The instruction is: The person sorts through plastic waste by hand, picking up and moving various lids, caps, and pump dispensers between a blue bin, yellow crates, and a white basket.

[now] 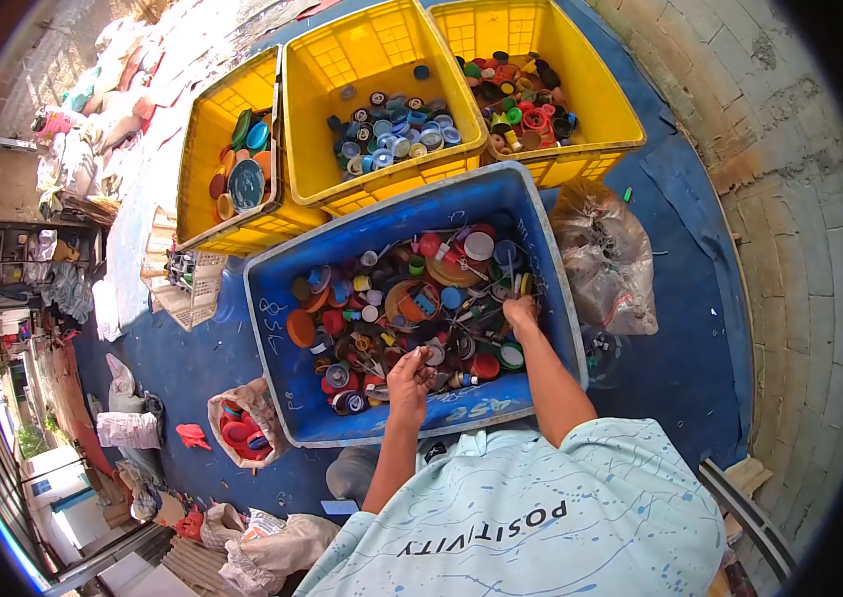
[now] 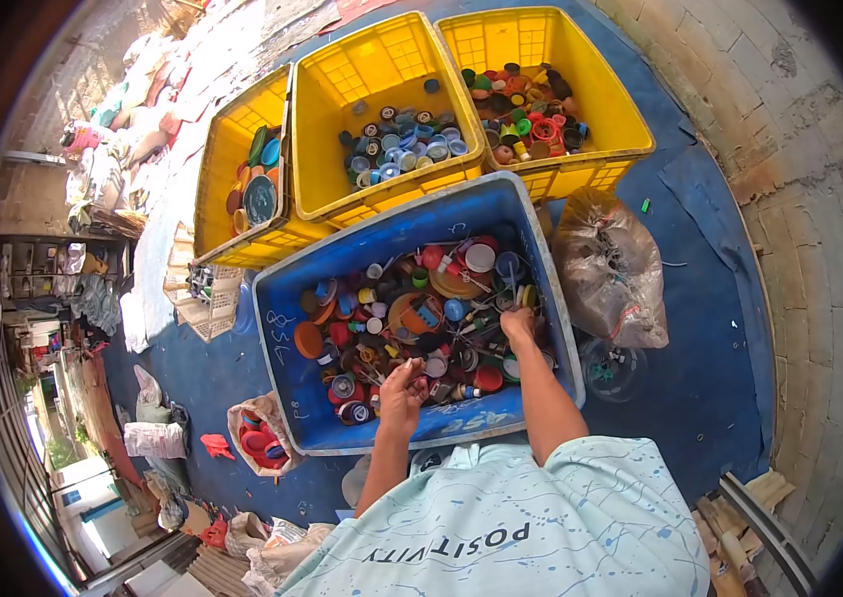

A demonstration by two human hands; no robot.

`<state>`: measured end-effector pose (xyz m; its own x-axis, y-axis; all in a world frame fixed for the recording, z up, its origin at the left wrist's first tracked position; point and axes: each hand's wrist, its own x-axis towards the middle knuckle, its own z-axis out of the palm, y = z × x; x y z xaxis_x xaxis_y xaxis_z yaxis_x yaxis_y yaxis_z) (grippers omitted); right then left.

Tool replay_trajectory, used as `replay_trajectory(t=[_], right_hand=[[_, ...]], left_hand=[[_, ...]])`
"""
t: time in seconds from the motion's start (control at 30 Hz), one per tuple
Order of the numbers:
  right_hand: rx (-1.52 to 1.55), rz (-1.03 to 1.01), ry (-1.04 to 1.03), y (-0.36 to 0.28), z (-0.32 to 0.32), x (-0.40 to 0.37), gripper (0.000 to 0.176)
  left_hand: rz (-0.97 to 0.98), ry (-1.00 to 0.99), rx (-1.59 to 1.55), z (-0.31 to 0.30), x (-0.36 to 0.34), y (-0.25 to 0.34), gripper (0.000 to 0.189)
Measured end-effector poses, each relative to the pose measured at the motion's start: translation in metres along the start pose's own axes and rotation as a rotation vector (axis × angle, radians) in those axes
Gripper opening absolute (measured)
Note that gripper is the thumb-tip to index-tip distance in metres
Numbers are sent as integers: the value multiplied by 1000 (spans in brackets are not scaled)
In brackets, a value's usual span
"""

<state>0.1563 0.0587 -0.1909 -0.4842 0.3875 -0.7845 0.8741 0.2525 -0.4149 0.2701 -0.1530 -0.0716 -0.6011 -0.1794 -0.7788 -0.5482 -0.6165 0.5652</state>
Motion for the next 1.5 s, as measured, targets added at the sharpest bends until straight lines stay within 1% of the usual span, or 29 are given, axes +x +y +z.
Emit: replay_trajectory(t=[0.03, 0.13, 0.17, 0.3, 0.37, 0.43, 0.47, 0.53, 0.57, 0.67, 0.7, 0.77, 0.8, 0.83, 0.93, 0.97, 1.07, 1.1, 1.2, 1.3, 1.4, 1.5], right_hand=[[60, 17, -3, 4, 0, 7, 51], [-19, 24, 165, 5, 2, 18, 51], [60, 31, 87, 6, -4, 20, 51], [281, 92, -119, 4, -11, 19, 36], [392, 127, -216, 8, -16, 15, 30], [443, 57, -298, 1, -27, -21, 25], [469, 18, -337, -5, -35, -43, 23], [390, -155, -402, -9, -51, -77, 23], [349, -239, -435, -10, -62, -94, 23], [420, -358, -419, -16, -106, -151, 24], [447, -392, -396, -13, -119, -162, 24], [506, -467, -348, -5, -142, -176, 25], [519, -477, -325, -3, -150, -182, 25], [532, -488, -298, -1, -158, -187, 25], [572, -500, -249, 8, -170, -191, 26], [588, -494, -247, 10, -171, -191, 25], [626, -479, -257, 22, -173, -188, 25], [635, -467, -259, 24, -173, -187, 25], [647, -450, -277, 32, -173, -180, 25], [628, -445, -319, 31, -173, -174, 25], [598, -446, -365, 27, -171, -164, 25], [544, -447, -402, 23, -170, -154, 26]], left_hand=[[-12, 14, 16, 1, 1, 0, 17], [-18, -23, 77, 4, 9, 4, 21], [-37, -20, 40, 5, 12, 8, 18], [-9, -41, 62, 19, 29, 20, 17], [5, -43, 140, 26, 43, 22, 17], [38, -82, 215, 26, 61, 15, 19], [85, -95, 331, 28, 70, 9, 20], [180, -123, 561, 33, 86, -5, 22], [269, -126, 744, 35, 96, -15, 22], [704, -313, 1103, 66, 94, -23, 19], [689, -388, 1177, 67, 112, -40, 21], [963, -502, 1304, 80, 133, -57, 25], [1105, -565, 1362, 91, 136, -58, 27], [1127, -606, 1505, 101, 134, -58, 30], [1314, -686, 1724, 119, 153, -71, 26], [1324, -700, 1788, 121, 163, -76, 25], [1476, -625, 1926, 117, 194, -94, 24], [1540, -612, 1984, 119, 196, -91, 24], [1381, -724, 2162, 123, 193, -83, 24], [1458, -721, 2208, 122, 184, -77, 24], [1584, -671, 2031, 115, 177, -72, 24], [1526, -640, 2045, 110, 183, -72, 25]])
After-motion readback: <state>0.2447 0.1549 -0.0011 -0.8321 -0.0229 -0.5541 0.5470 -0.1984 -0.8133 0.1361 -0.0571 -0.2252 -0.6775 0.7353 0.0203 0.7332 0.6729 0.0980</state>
